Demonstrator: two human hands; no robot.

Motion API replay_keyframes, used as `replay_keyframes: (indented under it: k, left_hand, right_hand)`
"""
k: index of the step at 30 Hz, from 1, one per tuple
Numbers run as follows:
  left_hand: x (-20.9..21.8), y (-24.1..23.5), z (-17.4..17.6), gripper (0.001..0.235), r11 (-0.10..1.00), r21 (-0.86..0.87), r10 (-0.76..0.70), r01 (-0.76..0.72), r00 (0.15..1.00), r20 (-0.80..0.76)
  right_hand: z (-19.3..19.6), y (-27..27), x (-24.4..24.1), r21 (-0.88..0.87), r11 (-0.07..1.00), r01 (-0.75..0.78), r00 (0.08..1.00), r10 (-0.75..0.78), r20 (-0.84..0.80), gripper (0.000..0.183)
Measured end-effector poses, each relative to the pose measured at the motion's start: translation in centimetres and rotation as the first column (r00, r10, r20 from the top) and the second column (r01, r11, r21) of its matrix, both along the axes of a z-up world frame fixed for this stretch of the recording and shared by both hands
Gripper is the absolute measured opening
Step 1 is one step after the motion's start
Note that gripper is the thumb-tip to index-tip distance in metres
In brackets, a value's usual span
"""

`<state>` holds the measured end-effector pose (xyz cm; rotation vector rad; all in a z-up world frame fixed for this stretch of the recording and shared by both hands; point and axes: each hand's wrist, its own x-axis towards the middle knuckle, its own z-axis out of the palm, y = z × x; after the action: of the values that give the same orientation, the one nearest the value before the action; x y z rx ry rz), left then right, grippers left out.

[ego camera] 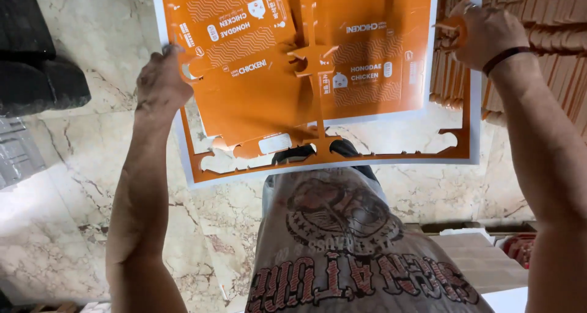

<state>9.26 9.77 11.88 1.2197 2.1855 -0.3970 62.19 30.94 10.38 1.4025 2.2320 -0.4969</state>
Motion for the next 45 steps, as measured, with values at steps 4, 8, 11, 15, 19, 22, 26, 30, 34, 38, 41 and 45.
replay_keyframes:
  k: [4,8,11,15,19,22,26,30,34,38,41,45]
  left_hand:
    - [0.9,-0.2,0.2,0.074,0.998,0.010,0.063,-0.062,0.997,-0.037]
    - [2.2,-0.2,1.8,0.081,0.996,-0.026,0.081,-0.082,0.997,-0.017]
    - [3.9,0.8,2.9,0.061,0.983,-0.061,0.184,-0.175,0.956,0.230]
    - [3.6,1.5,0.7,0.073,0.981,-0.181,0.108,-0.074,0.977,0.186]
    - [0.2,5.0,-1.0,0.061,0.988,0.125,0.073,-0.094,0.984,0.163]
    - [-1.3,9.6,3.0,0.065,0.975,0.164,0.126,-0.148,0.982,0.140]
    - [-5.6,18.6,6.0,0.073,0.971,0.192,0.139,-0.141,0.990,0.023]
    - [-14.2,29.2,1.7,0.077,0.957,0.280,0.093,-0.075,0.994,-0.052]
    - [-18.6,38.6,0.8,0.077,0.943,0.331,0.019,0.027,0.991,-0.135]
    - [-19.7,43.9,1.2,0.080,0.946,0.319,0.089,-0.057,0.992,-0.086]
    - [-21.9,46.7,-1.3,0.076,0.934,0.358,0.035,0.001,0.995,-0.095]
    - [-24.1,49.1,-5.1,0.073,0.930,0.360,-0.043,0.073,0.995,-0.089]
  right_hand:
    - [0.3,0.2,1.2,0.085,0.995,0.043,0.994,-0.034,-0.108,0.058]
    - [5.0,-0.6,0.0,0.154,0.984,0.090,0.992,-0.076,-0.099,0.051]
    - [7.7,-0.1,1.4,0.346,0.937,-0.038,0.999,0.047,-0.017,0.045]
    - [5.5,3.5,4.6,0.581,0.789,-0.200,0.980,0.172,0.105,0.051]
    - [8.9,7.1,-1.2,0.259,0.966,-0.005,0.990,-0.032,0.140,0.049]
    - [7.5,12.2,-3.4,0.199,0.978,0.057,0.997,-0.067,0.045,0.056]
    - [5.9,20.2,-7.3,0.282,0.957,0.069,0.994,-0.041,-0.106,0.066]
    - [6.2,28.3,-13.8,0.237,0.959,0.152,0.984,-0.126,-0.124,0.074]
    - [2.9,37.5,-17.1,0.297,0.942,0.157,0.976,-0.101,-0.195,0.073]
    - [1.1,42.4,-20.9,0.250,0.946,0.206,0.950,-0.132,-0.284,0.064]
    - [-0.5,44.7,-22.8,0.222,0.947,0.232,0.943,-0.163,-0.291,0.062]
    - [-3.3,47.6,-24.3,0.152,0.953,0.264,0.938,-0.217,-0.270,0.060]
